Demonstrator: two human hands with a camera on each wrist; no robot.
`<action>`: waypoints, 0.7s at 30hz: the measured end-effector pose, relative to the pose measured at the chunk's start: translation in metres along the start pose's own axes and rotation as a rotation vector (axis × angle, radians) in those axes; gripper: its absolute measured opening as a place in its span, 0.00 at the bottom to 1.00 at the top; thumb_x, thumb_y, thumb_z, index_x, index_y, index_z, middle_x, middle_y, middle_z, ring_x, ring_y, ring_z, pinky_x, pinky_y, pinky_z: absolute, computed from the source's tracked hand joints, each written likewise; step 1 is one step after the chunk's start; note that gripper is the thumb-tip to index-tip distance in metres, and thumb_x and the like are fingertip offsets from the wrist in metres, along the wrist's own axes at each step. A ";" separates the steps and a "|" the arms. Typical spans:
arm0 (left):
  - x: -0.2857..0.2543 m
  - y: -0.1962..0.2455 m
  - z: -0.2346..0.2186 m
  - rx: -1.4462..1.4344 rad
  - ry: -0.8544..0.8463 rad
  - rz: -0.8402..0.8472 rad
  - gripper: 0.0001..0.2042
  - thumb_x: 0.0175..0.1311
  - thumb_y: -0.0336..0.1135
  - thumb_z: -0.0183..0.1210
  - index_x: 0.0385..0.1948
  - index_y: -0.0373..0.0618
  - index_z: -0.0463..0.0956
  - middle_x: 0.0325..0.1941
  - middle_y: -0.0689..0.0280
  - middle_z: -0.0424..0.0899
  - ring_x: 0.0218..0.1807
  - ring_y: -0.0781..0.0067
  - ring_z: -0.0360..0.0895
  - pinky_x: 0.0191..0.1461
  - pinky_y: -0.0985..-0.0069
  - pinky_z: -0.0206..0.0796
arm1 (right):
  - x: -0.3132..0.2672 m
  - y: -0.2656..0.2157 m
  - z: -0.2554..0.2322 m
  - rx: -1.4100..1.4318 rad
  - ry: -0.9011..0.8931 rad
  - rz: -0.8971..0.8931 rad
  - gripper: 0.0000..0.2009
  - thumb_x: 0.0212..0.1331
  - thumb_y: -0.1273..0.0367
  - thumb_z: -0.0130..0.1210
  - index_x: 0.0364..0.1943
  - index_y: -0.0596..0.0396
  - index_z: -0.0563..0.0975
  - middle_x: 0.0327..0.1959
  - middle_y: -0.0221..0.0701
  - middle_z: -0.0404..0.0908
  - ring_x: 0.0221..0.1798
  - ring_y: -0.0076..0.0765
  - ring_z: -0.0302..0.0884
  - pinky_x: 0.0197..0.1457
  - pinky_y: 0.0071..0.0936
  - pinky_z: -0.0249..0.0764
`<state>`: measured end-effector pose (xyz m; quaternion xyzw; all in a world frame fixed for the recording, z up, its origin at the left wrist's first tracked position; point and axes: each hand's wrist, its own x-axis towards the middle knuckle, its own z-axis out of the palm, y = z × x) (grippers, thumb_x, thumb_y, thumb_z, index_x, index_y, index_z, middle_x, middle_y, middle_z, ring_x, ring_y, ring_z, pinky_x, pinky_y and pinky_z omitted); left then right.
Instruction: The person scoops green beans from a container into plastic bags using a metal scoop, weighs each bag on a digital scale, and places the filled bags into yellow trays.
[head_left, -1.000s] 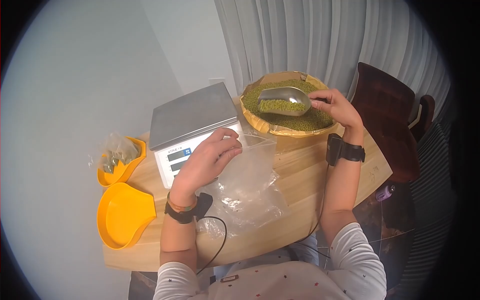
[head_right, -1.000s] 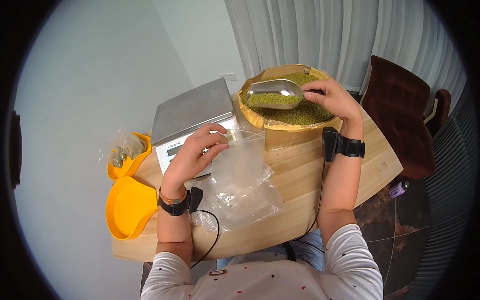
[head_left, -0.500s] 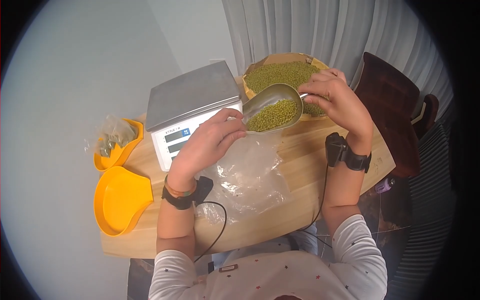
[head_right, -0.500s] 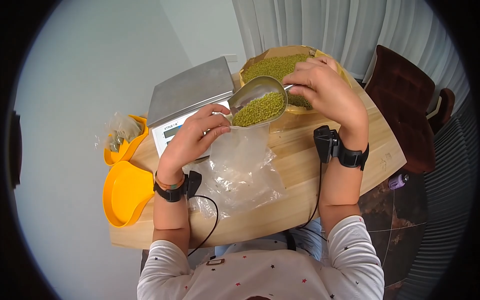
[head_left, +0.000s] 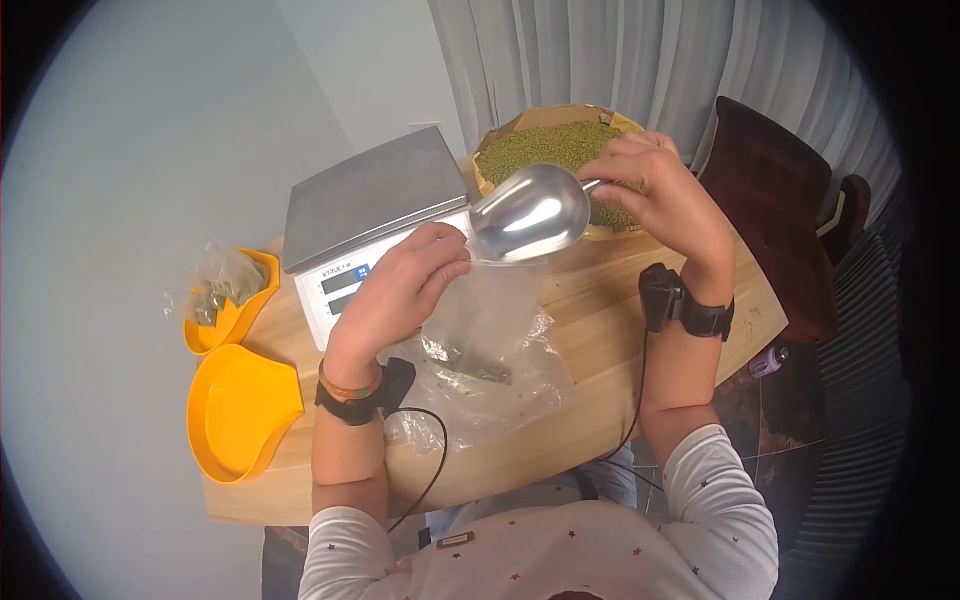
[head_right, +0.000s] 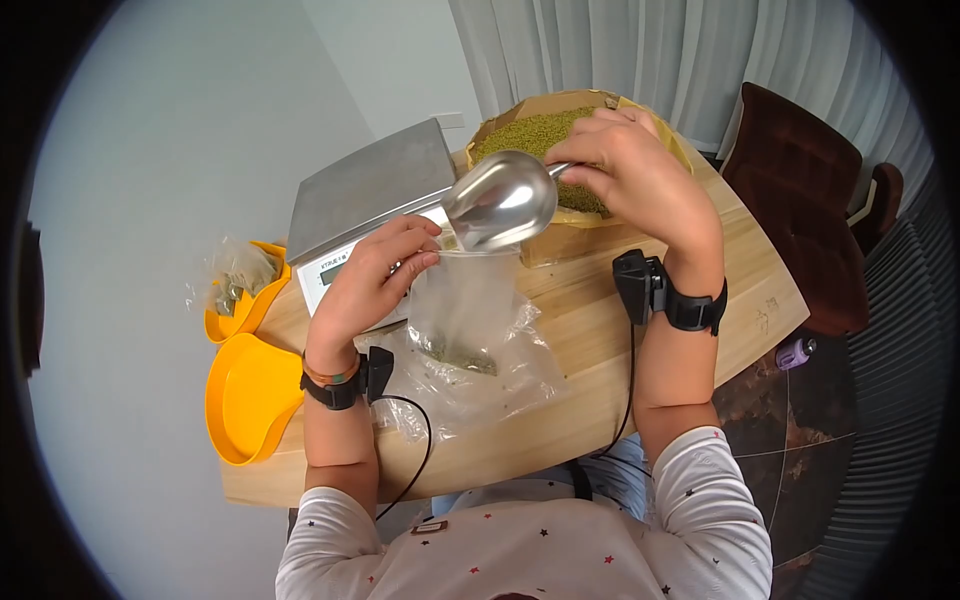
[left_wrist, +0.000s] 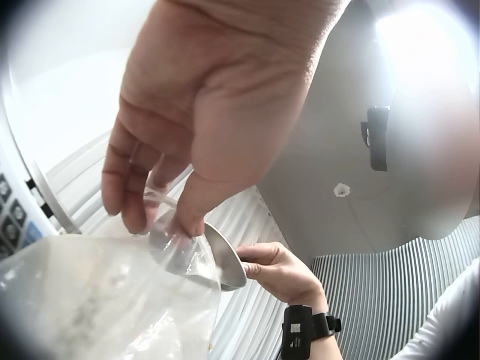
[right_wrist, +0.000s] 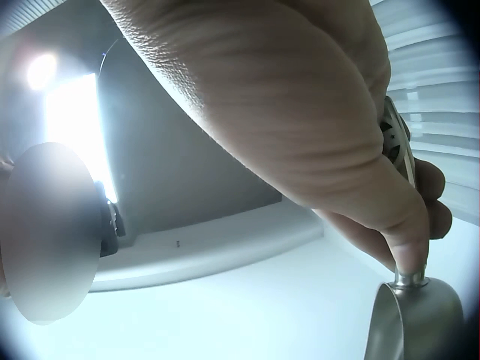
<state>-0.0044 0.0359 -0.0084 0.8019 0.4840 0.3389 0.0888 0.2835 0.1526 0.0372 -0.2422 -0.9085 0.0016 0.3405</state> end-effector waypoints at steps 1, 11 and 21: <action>0.000 -0.001 -0.001 -0.006 0.004 -0.006 0.05 0.68 0.29 0.59 0.37 0.35 0.75 0.47 0.57 0.81 0.41 0.56 0.77 0.46 0.69 0.70 | 0.000 0.005 -0.001 0.010 0.013 0.027 0.07 0.55 0.72 0.63 0.39 0.53 0.85 0.30 0.33 0.80 0.42 0.42 0.76 0.60 0.43 0.65; -0.004 -0.004 -0.012 0.054 0.032 -0.043 0.05 0.69 0.27 0.56 0.35 0.35 0.72 0.40 0.57 0.80 0.40 0.55 0.75 0.47 0.68 0.69 | -0.015 0.091 0.024 -0.247 0.011 0.463 0.09 0.55 0.72 0.64 0.40 0.52 0.87 0.37 0.40 0.86 0.46 0.48 0.81 0.57 0.42 0.65; -0.003 -0.005 -0.009 0.065 0.053 -0.070 0.06 0.67 0.28 0.59 0.36 0.35 0.73 0.39 0.58 0.81 0.36 0.59 0.75 0.42 0.69 0.69 | -0.006 0.112 0.093 -0.062 -0.189 0.580 0.09 0.55 0.69 0.65 0.41 0.48 0.87 0.42 0.40 0.87 0.50 0.48 0.82 0.62 0.45 0.61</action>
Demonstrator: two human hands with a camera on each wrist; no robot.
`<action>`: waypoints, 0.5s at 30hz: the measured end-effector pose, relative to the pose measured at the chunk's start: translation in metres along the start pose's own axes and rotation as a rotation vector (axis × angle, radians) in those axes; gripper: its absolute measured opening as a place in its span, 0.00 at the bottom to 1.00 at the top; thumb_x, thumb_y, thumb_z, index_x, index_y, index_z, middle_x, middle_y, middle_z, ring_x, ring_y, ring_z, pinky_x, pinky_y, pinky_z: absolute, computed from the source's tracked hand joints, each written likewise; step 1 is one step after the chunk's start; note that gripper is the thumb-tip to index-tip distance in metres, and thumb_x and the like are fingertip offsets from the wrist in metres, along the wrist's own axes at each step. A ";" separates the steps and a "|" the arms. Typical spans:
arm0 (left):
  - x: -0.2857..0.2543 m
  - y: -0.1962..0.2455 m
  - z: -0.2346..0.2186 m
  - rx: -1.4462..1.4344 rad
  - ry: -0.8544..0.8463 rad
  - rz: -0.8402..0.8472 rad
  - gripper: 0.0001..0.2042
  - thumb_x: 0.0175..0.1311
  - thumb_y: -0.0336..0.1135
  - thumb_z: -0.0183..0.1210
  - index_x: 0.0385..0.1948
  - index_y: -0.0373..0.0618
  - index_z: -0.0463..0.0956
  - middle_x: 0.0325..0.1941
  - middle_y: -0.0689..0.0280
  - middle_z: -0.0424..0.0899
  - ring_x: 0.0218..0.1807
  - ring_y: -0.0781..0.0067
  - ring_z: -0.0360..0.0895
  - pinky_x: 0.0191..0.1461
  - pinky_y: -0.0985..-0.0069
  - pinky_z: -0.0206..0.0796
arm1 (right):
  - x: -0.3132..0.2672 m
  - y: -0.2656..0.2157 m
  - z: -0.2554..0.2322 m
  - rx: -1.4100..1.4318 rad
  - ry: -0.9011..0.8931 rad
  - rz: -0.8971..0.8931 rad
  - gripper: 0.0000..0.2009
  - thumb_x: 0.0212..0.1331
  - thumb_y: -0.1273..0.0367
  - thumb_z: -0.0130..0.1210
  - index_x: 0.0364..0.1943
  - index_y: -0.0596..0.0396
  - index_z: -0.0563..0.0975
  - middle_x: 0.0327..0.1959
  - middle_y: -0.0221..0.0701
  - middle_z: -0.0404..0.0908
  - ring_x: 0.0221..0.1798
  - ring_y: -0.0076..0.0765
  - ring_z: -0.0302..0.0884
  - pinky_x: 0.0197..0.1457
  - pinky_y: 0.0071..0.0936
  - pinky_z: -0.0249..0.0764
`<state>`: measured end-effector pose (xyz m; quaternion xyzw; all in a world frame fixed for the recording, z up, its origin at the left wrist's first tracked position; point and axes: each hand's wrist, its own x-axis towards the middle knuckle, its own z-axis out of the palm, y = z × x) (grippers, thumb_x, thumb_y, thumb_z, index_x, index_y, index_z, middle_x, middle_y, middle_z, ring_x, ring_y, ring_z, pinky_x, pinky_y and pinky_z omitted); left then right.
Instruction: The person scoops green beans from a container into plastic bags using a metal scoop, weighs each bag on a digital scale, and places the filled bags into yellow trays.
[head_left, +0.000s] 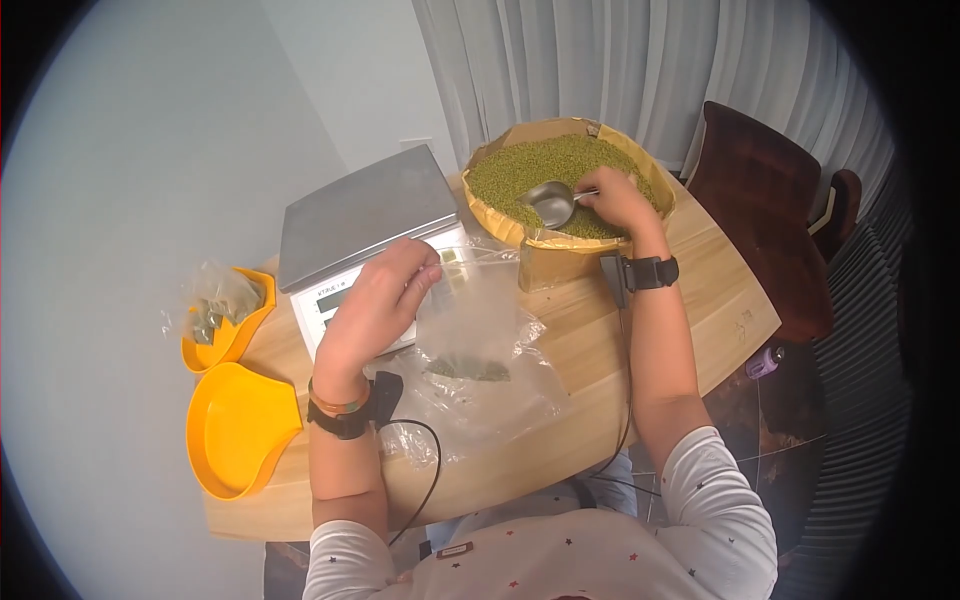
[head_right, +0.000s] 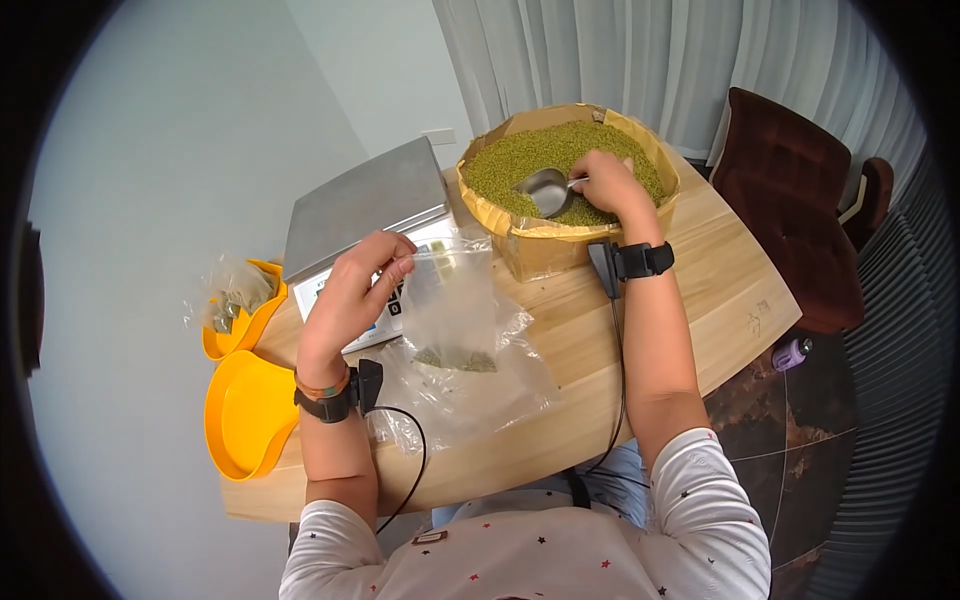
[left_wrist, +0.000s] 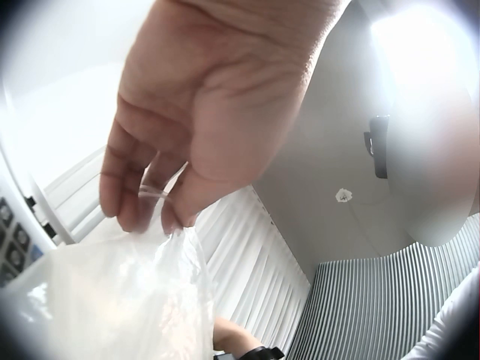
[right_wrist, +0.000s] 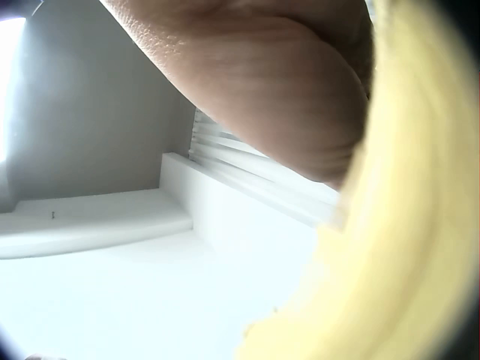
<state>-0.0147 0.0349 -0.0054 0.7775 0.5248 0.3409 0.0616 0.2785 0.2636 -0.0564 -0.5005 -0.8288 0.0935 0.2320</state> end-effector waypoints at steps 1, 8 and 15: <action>0.000 0.001 0.000 -0.012 0.000 -0.006 0.06 0.67 0.28 0.60 0.36 0.35 0.73 0.39 0.58 0.81 0.36 0.60 0.75 0.42 0.70 0.69 | 0.001 -0.001 0.002 0.028 -0.010 0.018 0.09 0.55 0.69 0.65 0.41 0.48 0.87 0.42 0.39 0.87 0.50 0.48 0.82 0.62 0.45 0.61; -0.001 0.003 -0.006 -0.002 -0.030 -0.028 0.07 0.65 0.29 0.63 0.36 0.37 0.75 0.36 0.61 0.81 0.36 0.64 0.76 0.34 0.73 0.66 | 0.010 0.039 0.000 0.312 -0.002 0.053 0.10 0.55 0.71 0.66 0.42 0.53 0.87 0.39 0.37 0.88 0.44 0.37 0.84 0.52 0.37 0.74; -0.001 0.007 -0.006 -0.055 -0.040 0.013 0.06 0.65 0.30 0.61 0.38 0.37 0.78 0.38 0.57 0.79 0.39 0.53 0.76 0.44 0.65 0.69 | -0.003 0.042 -0.022 0.606 0.071 0.142 0.10 0.59 0.77 0.63 0.45 0.63 0.84 0.38 0.34 0.86 0.42 0.29 0.80 0.50 0.27 0.74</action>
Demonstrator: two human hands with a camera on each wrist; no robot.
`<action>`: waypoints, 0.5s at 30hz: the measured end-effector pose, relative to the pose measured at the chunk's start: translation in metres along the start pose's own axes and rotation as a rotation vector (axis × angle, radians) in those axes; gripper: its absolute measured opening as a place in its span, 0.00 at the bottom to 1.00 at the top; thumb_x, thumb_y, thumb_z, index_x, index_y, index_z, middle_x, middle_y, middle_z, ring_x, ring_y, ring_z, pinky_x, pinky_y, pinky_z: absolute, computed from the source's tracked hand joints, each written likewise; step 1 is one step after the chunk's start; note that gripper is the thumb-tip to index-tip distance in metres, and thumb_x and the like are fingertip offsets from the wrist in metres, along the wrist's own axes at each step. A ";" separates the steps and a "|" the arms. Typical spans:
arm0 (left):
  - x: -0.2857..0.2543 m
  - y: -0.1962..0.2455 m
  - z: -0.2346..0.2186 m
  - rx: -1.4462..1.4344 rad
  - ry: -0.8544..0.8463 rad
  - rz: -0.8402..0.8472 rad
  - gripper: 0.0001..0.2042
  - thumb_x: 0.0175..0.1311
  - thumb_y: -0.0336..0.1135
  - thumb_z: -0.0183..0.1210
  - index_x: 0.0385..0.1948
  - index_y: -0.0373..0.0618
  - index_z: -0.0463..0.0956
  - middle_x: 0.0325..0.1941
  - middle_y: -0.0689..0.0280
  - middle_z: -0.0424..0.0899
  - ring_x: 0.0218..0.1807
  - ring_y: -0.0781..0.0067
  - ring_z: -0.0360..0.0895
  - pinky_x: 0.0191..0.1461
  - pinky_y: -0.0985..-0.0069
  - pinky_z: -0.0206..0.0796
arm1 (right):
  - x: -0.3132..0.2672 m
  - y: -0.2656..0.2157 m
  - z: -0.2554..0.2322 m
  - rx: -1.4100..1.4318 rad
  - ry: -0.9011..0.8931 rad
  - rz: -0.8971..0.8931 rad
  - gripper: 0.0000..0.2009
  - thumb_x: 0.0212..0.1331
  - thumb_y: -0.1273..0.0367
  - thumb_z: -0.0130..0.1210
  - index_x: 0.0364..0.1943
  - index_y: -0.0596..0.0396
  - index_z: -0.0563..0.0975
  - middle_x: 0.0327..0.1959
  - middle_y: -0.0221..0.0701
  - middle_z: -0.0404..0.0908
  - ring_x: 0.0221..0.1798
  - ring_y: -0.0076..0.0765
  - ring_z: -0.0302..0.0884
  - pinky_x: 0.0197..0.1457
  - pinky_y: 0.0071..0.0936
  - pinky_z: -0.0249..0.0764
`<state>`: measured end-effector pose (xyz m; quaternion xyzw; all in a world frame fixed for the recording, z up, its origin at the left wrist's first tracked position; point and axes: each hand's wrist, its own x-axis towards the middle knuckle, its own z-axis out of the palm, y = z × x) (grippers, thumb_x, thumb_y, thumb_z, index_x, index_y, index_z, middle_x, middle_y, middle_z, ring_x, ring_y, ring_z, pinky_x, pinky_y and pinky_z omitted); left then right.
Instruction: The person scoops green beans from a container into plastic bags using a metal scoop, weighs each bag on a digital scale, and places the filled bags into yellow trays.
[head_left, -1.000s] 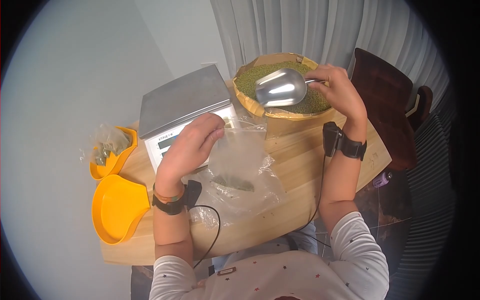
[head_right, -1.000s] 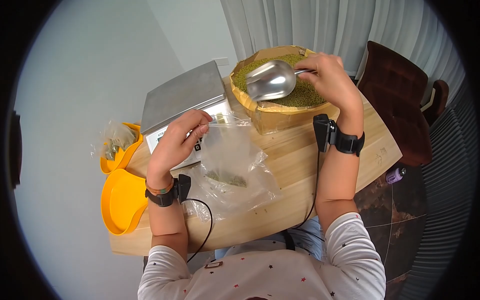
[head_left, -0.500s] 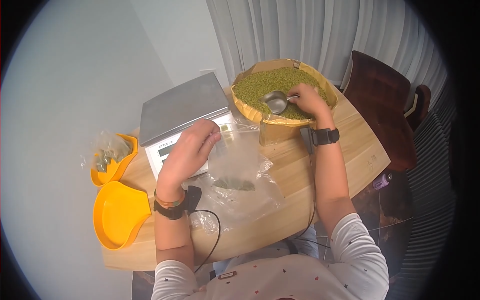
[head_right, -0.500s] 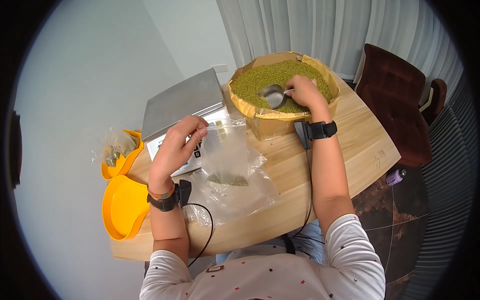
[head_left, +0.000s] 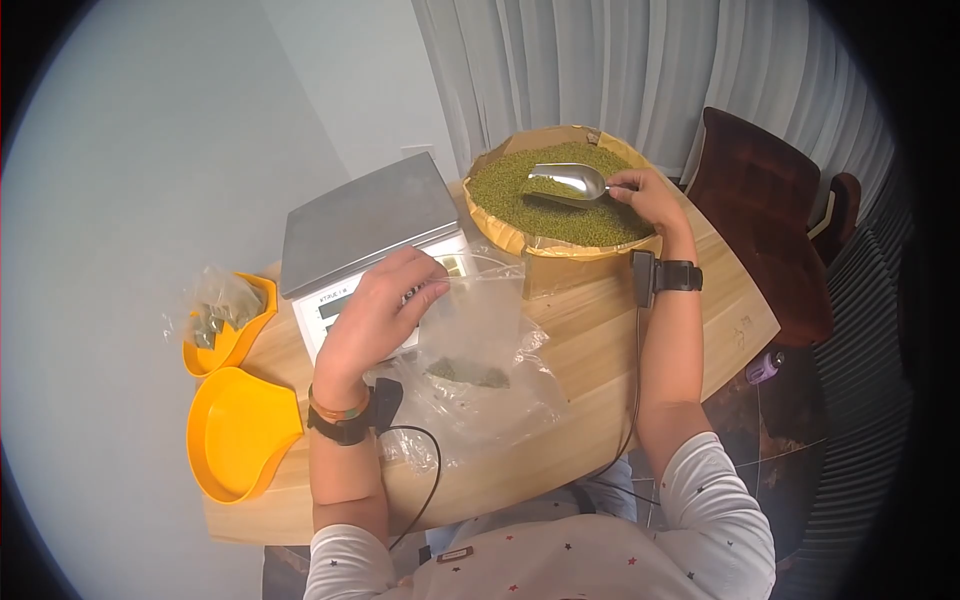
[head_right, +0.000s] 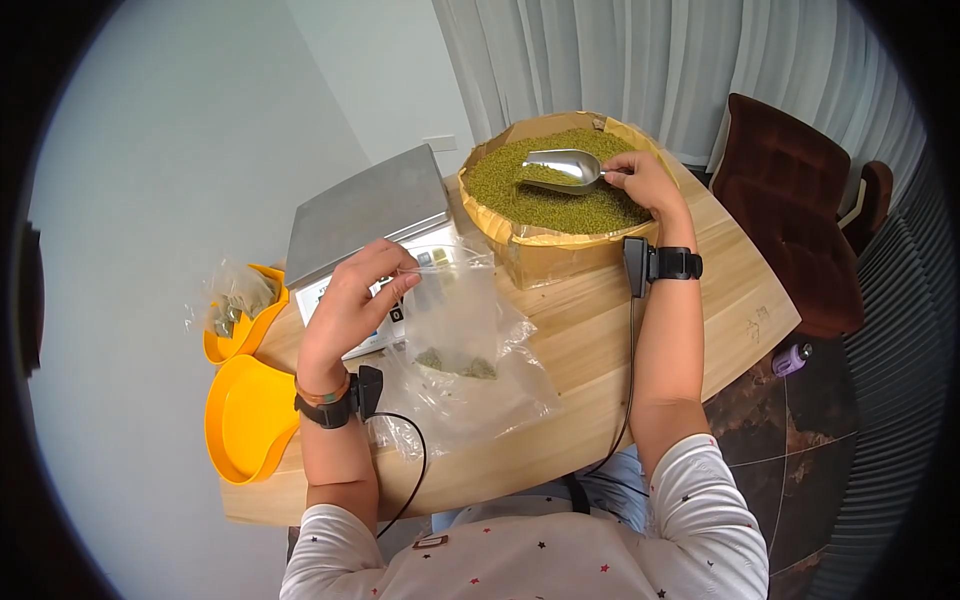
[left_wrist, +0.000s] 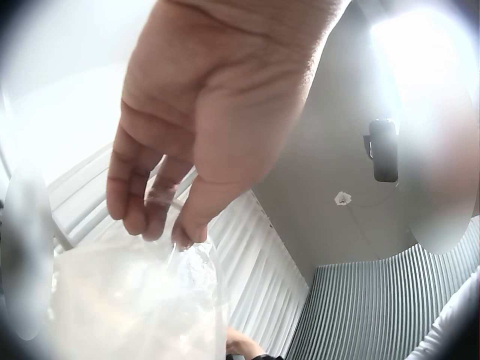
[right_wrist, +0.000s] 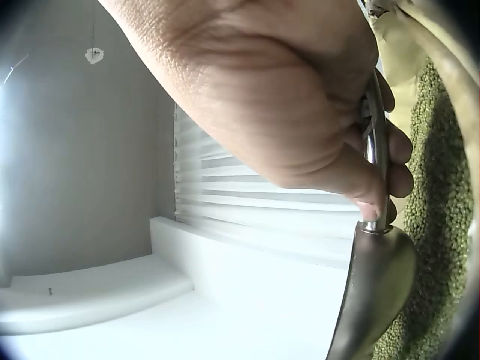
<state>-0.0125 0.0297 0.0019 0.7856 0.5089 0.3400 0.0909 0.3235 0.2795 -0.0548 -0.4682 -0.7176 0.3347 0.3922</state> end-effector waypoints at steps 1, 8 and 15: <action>0.000 0.000 0.000 -0.016 -0.001 0.029 0.06 0.65 0.30 0.61 0.38 0.37 0.78 0.40 0.57 0.79 0.41 0.53 0.76 0.46 0.65 0.69 | 0.001 0.004 -0.003 0.000 0.001 -0.002 0.10 0.59 0.77 0.63 0.45 0.63 0.84 0.38 0.34 0.86 0.42 0.29 0.80 0.50 0.27 0.74; -0.001 0.001 0.003 -0.012 -0.001 0.048 0.07 0.68 0.31 0.60 0.38 0.38 0.75 0.50 0.58 0.80 0.49 0.55 0.77 0.51 0.68 0.70 | -0.010 -0.022 -0.015 -0.066 -0.048 -0.045 0.10 0.61 0.73 0.62 0.45 0.63 0.84 0.39 0.31 0.86 0.45 0.28 0.77 0.56 0.29 0.70; 0.000 0.002 0.007 -0.002 -0.041 0.068 0.05 0.70 0.31 0.57 0.41 0.39 0.75 0.55 0.57 0.76 0.53 0.55 0.74 0.56 0.68 0.68 | -0.034 -0.067 -0.023 0.026 -0.218 -0.253 0.11 0.62 0.73 0.62 0.47 0.64 0.82 0.39 0.33 0.86 0.44 0.27 0.78 0.54 0.28 0.72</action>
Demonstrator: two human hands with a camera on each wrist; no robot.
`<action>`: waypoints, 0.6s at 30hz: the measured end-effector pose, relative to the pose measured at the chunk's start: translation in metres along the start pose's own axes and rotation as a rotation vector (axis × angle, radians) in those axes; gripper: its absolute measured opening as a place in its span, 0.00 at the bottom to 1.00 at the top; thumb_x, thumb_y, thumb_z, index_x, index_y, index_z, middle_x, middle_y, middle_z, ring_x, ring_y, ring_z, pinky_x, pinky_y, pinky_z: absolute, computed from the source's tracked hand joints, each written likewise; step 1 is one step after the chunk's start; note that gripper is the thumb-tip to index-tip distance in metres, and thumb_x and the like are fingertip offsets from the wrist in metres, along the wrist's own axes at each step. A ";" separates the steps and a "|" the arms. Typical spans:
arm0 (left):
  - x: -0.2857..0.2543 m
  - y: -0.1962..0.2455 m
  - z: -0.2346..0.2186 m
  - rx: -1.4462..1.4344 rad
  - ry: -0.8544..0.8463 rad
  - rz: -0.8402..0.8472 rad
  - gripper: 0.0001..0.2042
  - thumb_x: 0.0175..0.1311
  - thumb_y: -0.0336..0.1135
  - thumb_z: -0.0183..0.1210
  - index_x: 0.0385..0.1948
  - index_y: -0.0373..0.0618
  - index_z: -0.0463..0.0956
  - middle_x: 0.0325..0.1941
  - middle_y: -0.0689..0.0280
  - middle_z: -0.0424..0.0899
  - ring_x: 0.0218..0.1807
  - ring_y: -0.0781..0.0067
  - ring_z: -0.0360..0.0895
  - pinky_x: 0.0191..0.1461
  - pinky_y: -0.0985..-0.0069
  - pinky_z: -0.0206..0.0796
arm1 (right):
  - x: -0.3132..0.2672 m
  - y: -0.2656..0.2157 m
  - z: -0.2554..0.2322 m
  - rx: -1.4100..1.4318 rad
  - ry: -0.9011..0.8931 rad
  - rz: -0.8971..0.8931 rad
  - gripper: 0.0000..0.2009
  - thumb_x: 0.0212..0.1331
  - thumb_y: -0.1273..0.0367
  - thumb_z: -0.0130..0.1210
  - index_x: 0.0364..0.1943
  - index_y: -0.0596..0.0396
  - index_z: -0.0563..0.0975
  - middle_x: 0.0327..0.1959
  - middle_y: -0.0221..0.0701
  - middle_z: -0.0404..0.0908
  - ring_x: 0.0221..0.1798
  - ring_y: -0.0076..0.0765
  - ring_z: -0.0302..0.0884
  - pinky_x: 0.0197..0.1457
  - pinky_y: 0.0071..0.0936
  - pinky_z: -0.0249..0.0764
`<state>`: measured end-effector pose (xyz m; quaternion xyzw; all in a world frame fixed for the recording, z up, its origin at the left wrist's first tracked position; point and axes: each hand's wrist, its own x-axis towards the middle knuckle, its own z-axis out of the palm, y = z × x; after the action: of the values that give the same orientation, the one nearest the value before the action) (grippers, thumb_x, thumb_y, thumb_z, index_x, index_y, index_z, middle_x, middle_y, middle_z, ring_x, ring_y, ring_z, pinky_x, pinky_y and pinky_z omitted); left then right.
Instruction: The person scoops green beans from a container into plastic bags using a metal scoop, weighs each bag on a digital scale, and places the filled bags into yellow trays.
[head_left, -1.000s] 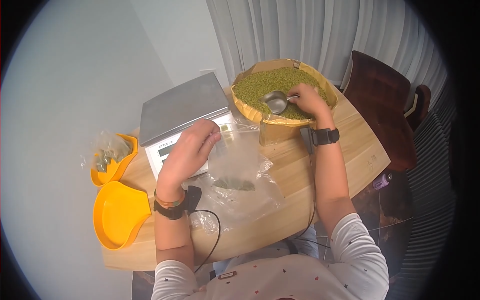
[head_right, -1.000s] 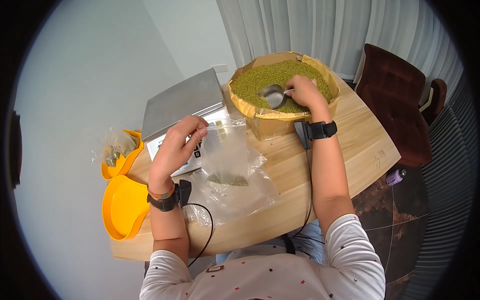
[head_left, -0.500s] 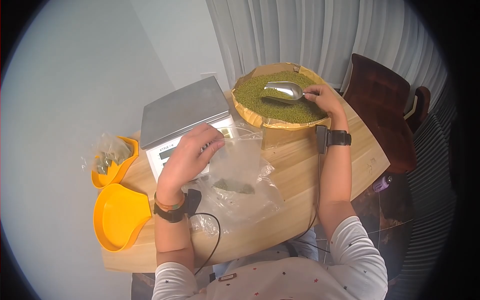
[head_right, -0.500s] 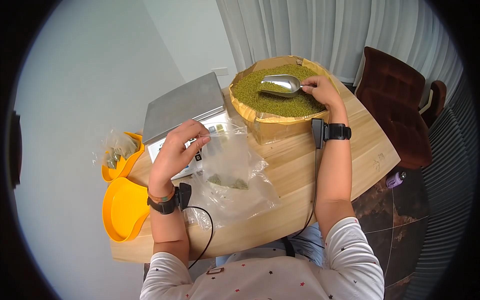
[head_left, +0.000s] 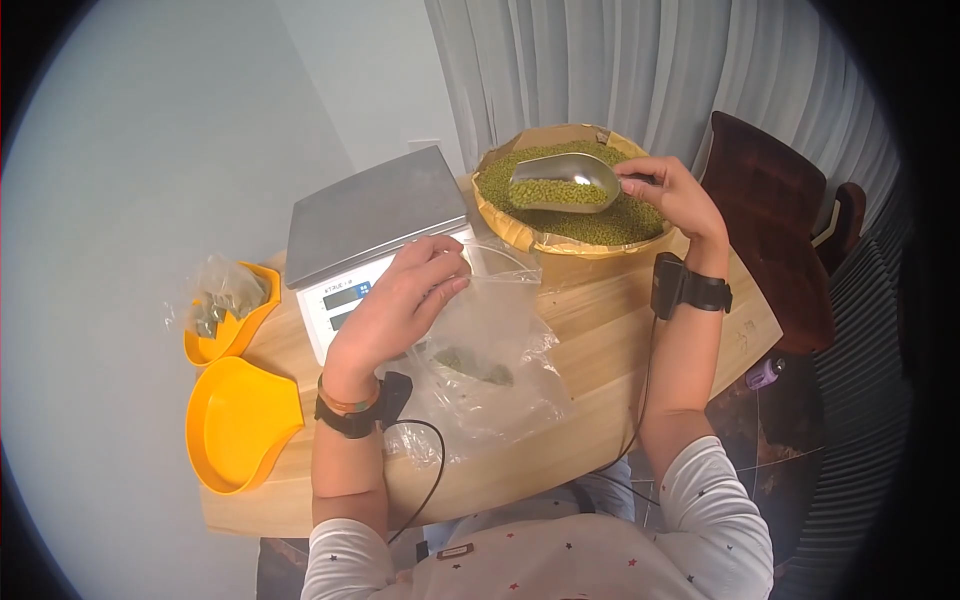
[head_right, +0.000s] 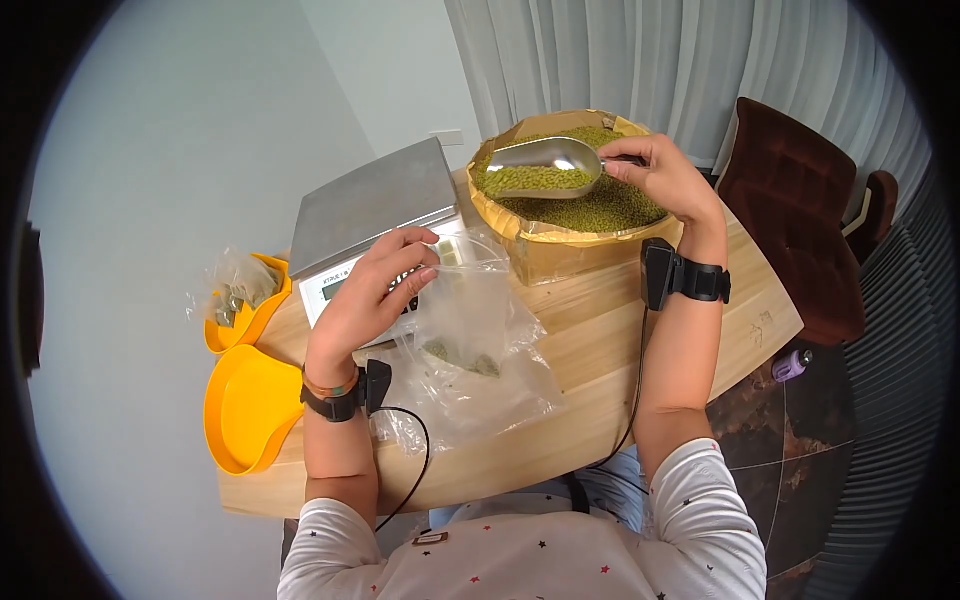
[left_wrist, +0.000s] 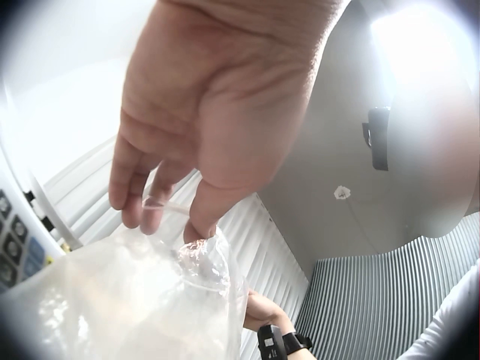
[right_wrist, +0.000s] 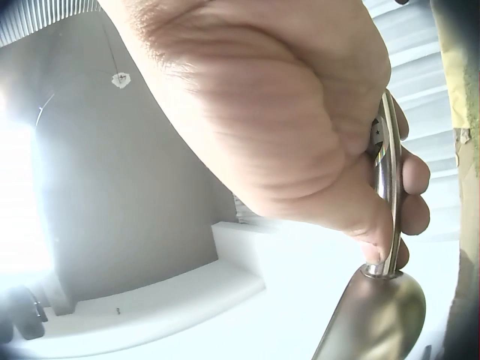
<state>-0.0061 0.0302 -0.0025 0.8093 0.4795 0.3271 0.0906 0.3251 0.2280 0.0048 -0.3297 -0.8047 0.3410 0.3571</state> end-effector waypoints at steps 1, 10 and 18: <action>0.000 0.000 0.001 0.004 -0.004 0.001 0.05 0.70 0.30 0.57 0.41 0.39 0.75 0.56 0.57 0.76 0.53 0.55 0.74 0.56 0.69 0.68 | -0.002 -0.008 0.001 0.000 -0.001 0.001 0.11 0.62 0.73 0.62 0.47 0.64 0.82 0.39 0.33 0.86 0.44 0.27 0.78 0.54 0.28 0.72; 0.001 -0.003 0.004 0.016 0.015 0.059 0.06 0.71 0.31 0.57 0.42 0.39 0.75 0.55 0.57 0.76 0.53 0.54 0.74 0.56 0.69 0.67 | -0.023 -0.076 0.030 -0.372 -0.030 -0.304 0.09 0.59 0.73 0.62 0.43 0.58 0.84 0.35 0.35 0.84 0.41 0.43 0.78 0.53 0.34 0.72; -0.002 -0.005 0.000 0.004 -0.001 0.021 0.07 0.69 0.31 0.58 0.42 0.38 0.75 0.50 0.55 0.78 0.47 0.50 0.75 0.52 0.67 0.69 | -0.036 -0.117 0.071 -0.771 0.068 -0.563 0.08 0.53 0.75 0.61 0.37 0.56 0.85 0.29 0.32 0.77 0.43 0.40 0.74 0.63 0.41 0.62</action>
<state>-0.0109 0.0309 -0.0058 0.8146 0.4714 0.3268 0.0858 0.2538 0.1138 0.0478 -0.2181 -0.9185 -0.1032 0.3133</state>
